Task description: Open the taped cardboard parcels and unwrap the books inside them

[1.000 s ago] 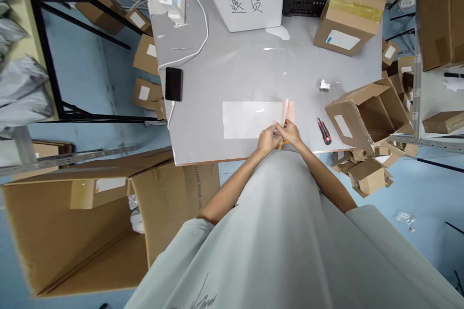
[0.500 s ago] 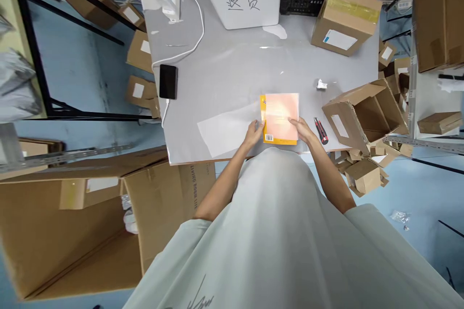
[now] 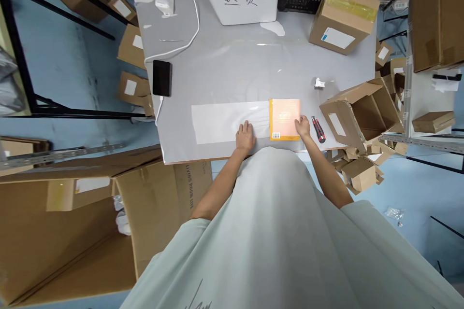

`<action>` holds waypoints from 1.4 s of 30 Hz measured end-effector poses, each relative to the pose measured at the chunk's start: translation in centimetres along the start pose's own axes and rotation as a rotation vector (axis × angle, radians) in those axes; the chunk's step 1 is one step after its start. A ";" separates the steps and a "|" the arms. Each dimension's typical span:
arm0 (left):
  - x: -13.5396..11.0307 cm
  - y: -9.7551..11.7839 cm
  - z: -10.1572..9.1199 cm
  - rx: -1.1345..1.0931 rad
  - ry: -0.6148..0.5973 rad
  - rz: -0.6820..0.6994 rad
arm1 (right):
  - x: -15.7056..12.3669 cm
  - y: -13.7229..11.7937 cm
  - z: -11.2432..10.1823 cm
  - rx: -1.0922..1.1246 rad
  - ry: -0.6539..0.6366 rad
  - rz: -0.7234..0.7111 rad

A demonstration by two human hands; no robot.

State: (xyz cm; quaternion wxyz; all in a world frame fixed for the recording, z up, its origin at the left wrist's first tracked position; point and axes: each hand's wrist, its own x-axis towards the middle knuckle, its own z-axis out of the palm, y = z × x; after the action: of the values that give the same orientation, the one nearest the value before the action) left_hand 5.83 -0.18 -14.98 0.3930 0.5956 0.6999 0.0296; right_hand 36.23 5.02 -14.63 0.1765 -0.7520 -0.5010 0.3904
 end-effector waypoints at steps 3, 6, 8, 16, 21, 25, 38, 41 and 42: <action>0.6 1.5 0.1 -0.188 0.003 -0.055 | -0.8 -1.0 1.3 -0.089 0.027 0.034; 2.1 3.7 0.8 -0.385 -0.058 -0.120 | -1.6 -2.4 2.8 -0.184 -0.127 0.071; 3.1 5.1 1.6 -0.458 -0.105 -0.165 | -1.7 -3.2 3.3 -0.236 -0.206 0.094; 4.9 8.0 2.9 -0.752 -0.207 -0.272 | -1.4 -3.9 1.9 -0.240 -0.304 0.123; 4.7 8.8 3.0 -0.835 -0.181 -0.235 | -2.0 -4.0 1.3 -0.175 -0.290 0.141; 4.2 9.3 3.1 -0.872 -0.177 -0.182 | -2.6 -4.3 1.9 -0.055 -0.296 0.104; 3.3 10.6 4.2 -0.925 -0.296 -0.209 | -2.3 -4.5 0.8 -0.108 -0.277 0.015; 3.2 10.9 4.2 -0.892 -0.247 -0.228 | -2.4 -4.8 -0.3 -0.057 -0.285 0.004; 3.1 10.9 4.0 -0.889 -0.230 -0.225 | -2.5 -4.9 -0.6 -0.045 -0.287 -0.002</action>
State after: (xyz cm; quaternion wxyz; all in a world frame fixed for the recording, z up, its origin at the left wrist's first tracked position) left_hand 17.08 3.90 -13.76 0.6856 0.2895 0.6316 0.2173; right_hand 33.20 5.00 -9.94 0.0866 -0.6918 -0.5303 0.4824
